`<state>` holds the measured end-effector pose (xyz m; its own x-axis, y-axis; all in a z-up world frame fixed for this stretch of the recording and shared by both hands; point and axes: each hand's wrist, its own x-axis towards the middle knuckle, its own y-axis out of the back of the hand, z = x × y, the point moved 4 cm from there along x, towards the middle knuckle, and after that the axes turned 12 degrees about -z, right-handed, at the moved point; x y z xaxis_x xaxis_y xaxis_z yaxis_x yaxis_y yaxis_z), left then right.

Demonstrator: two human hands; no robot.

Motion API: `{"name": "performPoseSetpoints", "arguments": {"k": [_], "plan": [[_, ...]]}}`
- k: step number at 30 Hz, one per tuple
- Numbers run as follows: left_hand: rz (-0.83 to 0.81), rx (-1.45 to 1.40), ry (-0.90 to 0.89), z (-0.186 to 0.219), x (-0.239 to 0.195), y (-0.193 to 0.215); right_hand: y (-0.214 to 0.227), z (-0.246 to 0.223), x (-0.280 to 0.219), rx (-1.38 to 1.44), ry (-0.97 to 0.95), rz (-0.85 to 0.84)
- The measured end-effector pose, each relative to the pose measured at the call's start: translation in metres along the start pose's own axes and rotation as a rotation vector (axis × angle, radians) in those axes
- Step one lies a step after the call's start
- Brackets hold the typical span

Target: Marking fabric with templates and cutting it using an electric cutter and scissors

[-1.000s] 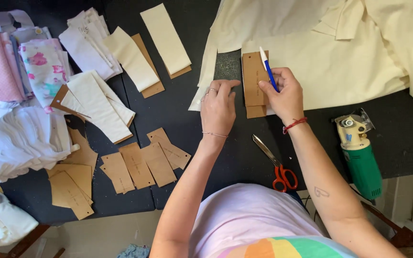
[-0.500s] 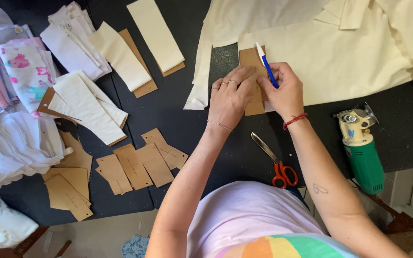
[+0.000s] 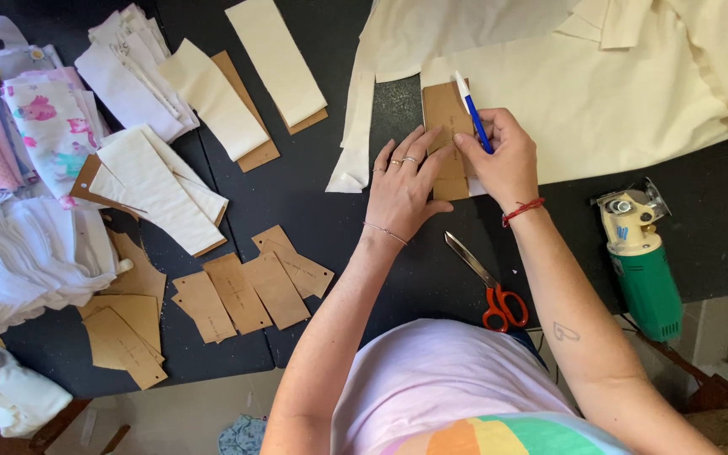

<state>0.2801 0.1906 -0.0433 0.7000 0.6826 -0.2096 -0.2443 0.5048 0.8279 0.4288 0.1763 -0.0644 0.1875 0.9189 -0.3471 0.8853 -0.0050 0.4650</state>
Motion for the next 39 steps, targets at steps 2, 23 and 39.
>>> {"name": "performPoseSetpoints", "arguments": {"k": [2,23,39], "plan": [[0.013,-0.009,-0.005,-0.001,0.001,0.001,-0.002,0.004,0.000,-0.002,-0.008,0.008],[0.071,0.244,0.023,0.004,0.029,-0.006,0.044,-0.026,0.001,0.007,0.219,0.409],[0.208,0.316,0.082,0.008,0.035,-0.003,0.012,-0.038,0.054,0.250,0.189,-0.092]]}}
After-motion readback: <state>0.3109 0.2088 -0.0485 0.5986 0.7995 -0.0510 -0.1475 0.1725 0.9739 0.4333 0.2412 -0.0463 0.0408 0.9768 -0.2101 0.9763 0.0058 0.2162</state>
